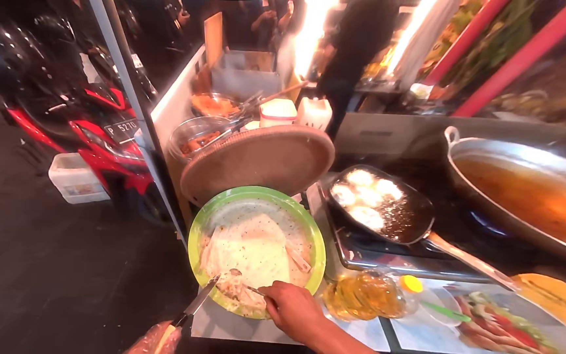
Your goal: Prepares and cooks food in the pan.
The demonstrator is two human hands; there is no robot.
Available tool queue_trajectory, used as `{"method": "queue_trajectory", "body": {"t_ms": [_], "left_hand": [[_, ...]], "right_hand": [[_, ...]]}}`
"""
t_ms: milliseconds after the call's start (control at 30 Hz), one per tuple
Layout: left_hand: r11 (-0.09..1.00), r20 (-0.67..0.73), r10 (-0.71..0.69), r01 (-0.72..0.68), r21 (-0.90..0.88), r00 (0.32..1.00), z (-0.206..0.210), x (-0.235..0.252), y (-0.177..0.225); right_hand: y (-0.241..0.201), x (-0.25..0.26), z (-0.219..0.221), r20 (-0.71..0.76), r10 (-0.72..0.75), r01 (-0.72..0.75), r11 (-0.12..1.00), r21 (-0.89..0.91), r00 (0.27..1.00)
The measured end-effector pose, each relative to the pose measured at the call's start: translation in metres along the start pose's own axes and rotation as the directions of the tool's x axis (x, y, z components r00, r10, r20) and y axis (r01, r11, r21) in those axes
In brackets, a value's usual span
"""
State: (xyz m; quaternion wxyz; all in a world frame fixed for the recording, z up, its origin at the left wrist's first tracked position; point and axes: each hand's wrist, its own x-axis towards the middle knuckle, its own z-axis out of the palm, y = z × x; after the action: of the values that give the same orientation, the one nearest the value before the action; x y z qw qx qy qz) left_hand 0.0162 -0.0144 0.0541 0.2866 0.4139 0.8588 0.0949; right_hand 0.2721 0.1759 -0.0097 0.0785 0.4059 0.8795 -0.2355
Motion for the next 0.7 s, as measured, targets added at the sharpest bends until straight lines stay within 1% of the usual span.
{"method": "queue_trajectory", "body": {"t_ms": [67,133,200,233,267,333,400,433,467,500,567,633,700], "left_hand": [[1.000,-0.026,0.000,0.000,-0.001,1.000,0.000,0.002,0.003],[1.000,-0.060,0.014,-0.014,-0.002,0.998,-0.001,0.003,0.007],[1.000,-0.063,0.018,-0.018,0.004,0.998,-0.001,0.004,0.011],[1.000,-0.056,0.021,-0.021,0.006,0.998,0.000,0.006,0.013],[1.000,-0.042,0.024,-0.024,0.005,0.999,0.002,0.007,0.016],[0.999,-0.015,0.030,-0.030,0.015,0.999,0.009,0.010,0.020],[0.998,0.016,0.040,-0.041,0.054,0.999,0.018,0.013,0.023],[0.996,0.035,0.048,-0.050,0.079,0.998,0.023,0.015,0.024],[0.992,0.054,0.054,-0.060,0.108,0.997,0.029,0.015,0.025],[0.990,0.078,0.059,-0.069,0.126,0.995,0.034,0.016,0.028],[0.985,0.152,0.046,-0.070,0.160,0.987,0.037,0.015,0.034],[0.982,0.205,0.048,-0.084,0.170,0.978,0.034,0.013,0.037],[0.980,0.223,0.057,-0.098,0.175,0.973,0.028,0.012,0.038]], "right_hand": [[0.018,-0.006,0.006,-0.008,0.043,-0.040,0.978,0.203,0.999],[0.032,-0.013,0.014,-0.017,0.089,-0.075,0.915,0.395,0.996],[0.043,-0.020,0.018,-0.005,0.115,-0.097,0.862,0.497,0.993],[0.048,-0.024,0.019,-0.022,0.114,-0.088,0.860,0.503,0.993],[0.052,-0.028,0.020,-0.056,0.103,-0.063,0.874,0.482,0.993],[0.061,-0.037,0.022,-0.185,0.038,0.029,0.936,0.350,0.982],[0.071,-0.041,0.021,-0.362,-0.061,0.135,0.974,0.181,0.930],[0.077,-0.040,0.018,-0.431,-0.108,0.172,0.979,0.113,0.896],[0.083,-0.039,0.012,-0.465,-0.143,0.194,0.979,0.064,0.874],[0.089,-0.037,0.004,-0.479,-0.177,0.210,0.978,0.015,0.860],[0.098,-0.028,-0.015,-0.460,-0.245,0.224,0.969,-0.101,0.853],[0.100,-0.016,-0.032,-0.406,-0.292,0.214,0.950,-0.225,0.866],[0.093,-0.003,-0.042,-0.346,-0.306,0.204,0.932,-0.300,0.887]]}}
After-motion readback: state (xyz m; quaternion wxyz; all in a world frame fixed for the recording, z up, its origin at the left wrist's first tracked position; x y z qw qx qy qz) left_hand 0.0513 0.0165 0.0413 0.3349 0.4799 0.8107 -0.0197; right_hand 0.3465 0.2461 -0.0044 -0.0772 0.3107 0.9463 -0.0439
